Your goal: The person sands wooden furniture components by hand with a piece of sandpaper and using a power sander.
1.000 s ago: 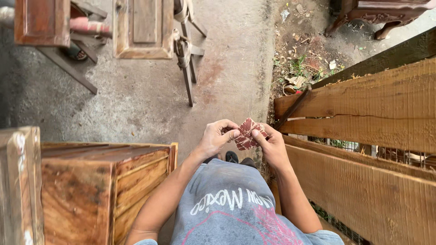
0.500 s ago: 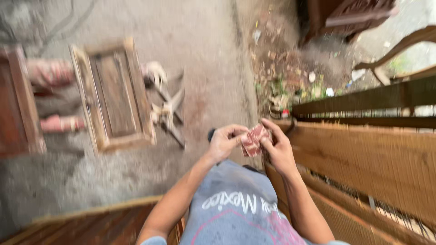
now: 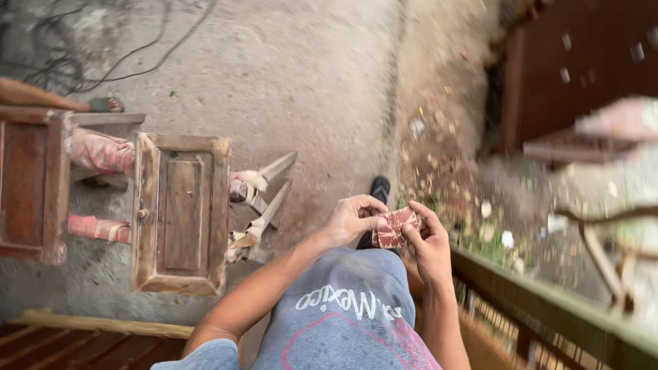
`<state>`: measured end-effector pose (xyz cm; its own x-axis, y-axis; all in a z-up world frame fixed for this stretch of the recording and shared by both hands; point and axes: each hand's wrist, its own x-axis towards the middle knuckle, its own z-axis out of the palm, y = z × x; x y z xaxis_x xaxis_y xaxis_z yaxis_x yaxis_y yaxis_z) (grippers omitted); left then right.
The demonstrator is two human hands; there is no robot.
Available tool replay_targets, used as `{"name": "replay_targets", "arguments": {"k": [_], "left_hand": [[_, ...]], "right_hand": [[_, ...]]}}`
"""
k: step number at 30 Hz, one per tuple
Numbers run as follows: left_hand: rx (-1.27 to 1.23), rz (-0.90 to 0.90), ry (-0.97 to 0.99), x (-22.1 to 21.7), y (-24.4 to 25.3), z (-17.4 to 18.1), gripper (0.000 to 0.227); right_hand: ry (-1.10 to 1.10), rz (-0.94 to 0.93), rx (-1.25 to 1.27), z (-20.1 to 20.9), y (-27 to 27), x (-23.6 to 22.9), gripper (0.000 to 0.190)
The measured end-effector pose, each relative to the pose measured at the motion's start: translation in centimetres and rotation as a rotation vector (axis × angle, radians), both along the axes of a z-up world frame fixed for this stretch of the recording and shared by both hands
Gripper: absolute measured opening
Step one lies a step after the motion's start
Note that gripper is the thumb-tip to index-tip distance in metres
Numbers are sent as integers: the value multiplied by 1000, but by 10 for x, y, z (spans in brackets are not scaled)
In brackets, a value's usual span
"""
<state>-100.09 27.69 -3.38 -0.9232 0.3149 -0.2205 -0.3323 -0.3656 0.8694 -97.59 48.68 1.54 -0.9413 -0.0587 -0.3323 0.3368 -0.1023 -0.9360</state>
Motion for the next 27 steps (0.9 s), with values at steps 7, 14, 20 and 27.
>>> {"name": "replay_targets", "arguments": {"k": [7, 14, 20, 27], "left_hand": [[-436, 221, 140, -169, 6, 62, 17], [-483, 397, 32, -309, 8, 50, 18], [-477, 485, 16, -451, -25, -1, 21], [-523, 355, 138, -681, -67, 41, 20]], "right_hand": [[148, 372, 130, 30, 22, -228, 56], [107, 575, 138, 54, 5, -407, 43], [70, 604, 168, 37, -45, -543, 49], [33, 400, 312, 69, -86, -742, 43]]}}
